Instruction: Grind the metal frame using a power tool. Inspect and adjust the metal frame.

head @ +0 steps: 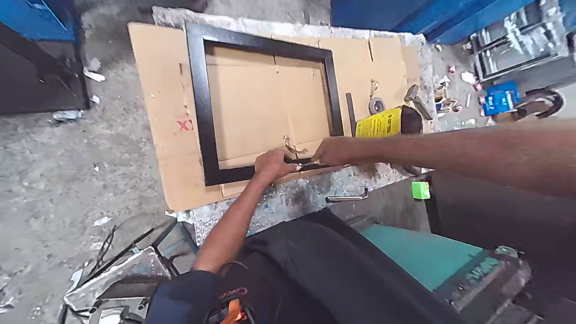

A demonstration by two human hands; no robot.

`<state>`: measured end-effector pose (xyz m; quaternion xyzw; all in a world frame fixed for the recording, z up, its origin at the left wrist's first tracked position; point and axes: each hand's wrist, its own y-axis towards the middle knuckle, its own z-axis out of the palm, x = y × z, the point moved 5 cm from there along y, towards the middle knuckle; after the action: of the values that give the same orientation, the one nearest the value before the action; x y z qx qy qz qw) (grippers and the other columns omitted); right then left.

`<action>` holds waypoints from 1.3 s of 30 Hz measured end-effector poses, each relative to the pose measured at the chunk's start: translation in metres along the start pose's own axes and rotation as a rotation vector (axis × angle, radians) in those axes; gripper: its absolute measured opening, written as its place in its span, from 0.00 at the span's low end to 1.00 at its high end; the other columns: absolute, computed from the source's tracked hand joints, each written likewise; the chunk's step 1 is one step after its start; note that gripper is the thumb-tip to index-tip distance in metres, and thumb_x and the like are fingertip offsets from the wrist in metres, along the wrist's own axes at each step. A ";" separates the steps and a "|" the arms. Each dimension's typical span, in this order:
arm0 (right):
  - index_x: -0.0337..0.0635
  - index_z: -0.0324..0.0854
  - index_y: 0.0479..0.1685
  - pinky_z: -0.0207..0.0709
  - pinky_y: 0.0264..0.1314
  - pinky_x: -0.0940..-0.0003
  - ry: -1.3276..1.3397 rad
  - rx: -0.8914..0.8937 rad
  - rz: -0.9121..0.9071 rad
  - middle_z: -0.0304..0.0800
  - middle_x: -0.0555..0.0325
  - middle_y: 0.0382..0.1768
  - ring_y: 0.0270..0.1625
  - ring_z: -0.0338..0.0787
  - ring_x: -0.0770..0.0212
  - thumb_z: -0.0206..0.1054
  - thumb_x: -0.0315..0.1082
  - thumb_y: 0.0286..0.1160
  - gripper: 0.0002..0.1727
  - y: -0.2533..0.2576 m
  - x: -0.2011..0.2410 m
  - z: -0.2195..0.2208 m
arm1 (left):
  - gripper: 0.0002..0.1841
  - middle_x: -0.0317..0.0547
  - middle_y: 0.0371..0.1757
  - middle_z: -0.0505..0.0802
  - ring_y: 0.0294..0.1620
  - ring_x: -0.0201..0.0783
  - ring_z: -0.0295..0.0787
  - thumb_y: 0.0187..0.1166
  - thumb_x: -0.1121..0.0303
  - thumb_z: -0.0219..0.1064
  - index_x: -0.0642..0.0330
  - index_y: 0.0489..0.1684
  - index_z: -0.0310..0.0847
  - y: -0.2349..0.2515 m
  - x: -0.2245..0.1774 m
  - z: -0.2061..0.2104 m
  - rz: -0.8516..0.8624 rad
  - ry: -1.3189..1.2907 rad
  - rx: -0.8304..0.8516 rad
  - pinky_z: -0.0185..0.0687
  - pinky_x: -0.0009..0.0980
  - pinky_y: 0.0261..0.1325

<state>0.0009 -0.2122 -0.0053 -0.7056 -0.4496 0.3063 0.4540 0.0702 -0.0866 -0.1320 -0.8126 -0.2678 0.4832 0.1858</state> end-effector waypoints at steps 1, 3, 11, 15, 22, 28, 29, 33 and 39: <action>0.46 0.93 0.53 0.78 0.41 0.46 0.117 0.010 0.024 0.88 0.52 0.30 0.33 0.84 0.54 0.57 0.42 0.90 0.18 0.004 -0.007 0.002 | 0.28 0.41 0.48 0.97 0.53 0.48 0.93 0.63 0.30 0.73 0.34 0.54 0.92 0.000 0.001 -0.001 -0.001 -0.003 0.003 0.84 0.65 0.55; 0.45 0.90 0.49 0.75 0.36 0.51 0.187 -0.010 0.050 0.82 0.54 0.27 0.29 0.80 0.57 0.57 0.44 0.90 0.17 0.002 -0.011 0.007 | 0.28 0.41 0.49 0.97 0.54 0.48 0.93 0.62 0.30 0.73 0.34 0.53 0.92 0.000 0.000 -0.003 -0.001 0.008 0.020 0.84 0.66 0.56; 0.44 0.78 0.64 0.85 0.40 0.41 -0.412 -0.191 -0.064 0.88 0.46 0.40 0.44 0.92 0.41 0.72 0.28 0.70 0.21 -0.044 0.016 0.015 | 0.30 0.38 0.52 0.96 0.56 0.45 0.93 0.61 0.29 0.74 0.33 0.57 0.91 0.006 0.004 -0.003 0.051 -0.010 0.019 0.84 0.64 0.59; 0.48 0.80 0.62 0.84 0.36 0.41 -0.461 -0.350 -0.106 0.89 0.47 0.38 0.42 0.93 0.41 0.64 0.33 0.83 0.12 -0.068 -0.001 0.012 | 0.41 0.39 0.55 0.96 0.56 0.43 0.93 0.57 0.32 0.81 0.44 0.71 0.84 -0.005 0.017 -0.014 0.156 -0.118 -0.179 0.87 0.58 0.63; 0.58 0.80 0.71 0.83 0.43 0.33 0.229 -0.687 0.102 0.93 0.47 0.44 0.45 0.94 0.39 0.61 0.45 0.89 0.16 -0.024 -0.061 0.039 | 0.13 0.31 0.67 0.91 0.67 0.34 0.88 0.77 0.50 0.72 0.43 0.51 0.94 -0.029 0.018 0.007 0.446 0.130 -0.292 0.84 0.43 0.71; 0.52 0.76 0.80 0.82 0.67 0.36 0.521 -0.896 -0.109 0.87 0.45 0.66 0.65 0.89 0.42 0.69 0.41 0.82 0.26 0.053 -0.073 0.028 | 0.13 0.28 0.63 0.94 0.62 0.28 0.90 0.80 0.51 0.68 0.45 0.43 0.95 -0.026 0.025 0.012 0.422 0.046 -0.321 0.85 0.37 0.69; 0.53 0.73 0.83 0.80 0.71 0.37 0.556 -0.917 -0.144 0.84 0.46 0.70 0.69 0.86 0.43 0.70 0.45 0.80 0.30 0.059 -0.073 0.025 | 0.12 0.29 0.63 0.94 0.62 0.27 0.90 0.79 0.51 0.71 0.46 0.43 0.95 -0.027 0.026 0.010 0.421 0.011 -0.320 0.85 0.36 0.69; 0.56 0.75 0.82 0.71 0.79 0.36 0.476 -1.133 -0.051 0.76 0.52 0.83 0.82 0.75 0.43 0.71 0.50 0.74 0.34 0.067 -0.107 0.010 | 0.28 0.39 0.65 0.94 0.68 0.36 0.88 0.66 0.45 0.82 0.54 0.59 0.92 -0.048 0.029 -0.024 0.381 -0.073 -0.598 0.82 0.43 0.76; 0.40 0.67 0.87 0.80 0.62 0.27 0.715 -1.009 0.240 0.80 0.33 0.72 0.67 0.85 0.30 0.81 0.55 0.61 0.51 0.102 -0.211 -0.011 | 0.48 0.57 0.67 0.89 0.66 0.57 0.85 0.54 0.47 0.88 0.62 0.78 0.75 -0.072 0.109 -0.131 -0.243 0.112 -1.069 0.77 0.60 0.71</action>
<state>-0.0400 -0.4272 -0.0892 -0.9373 -0.2769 -0.1495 0.1498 0.2102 0.0313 -0.1054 -0.7816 -0.5574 0.2108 -0.1843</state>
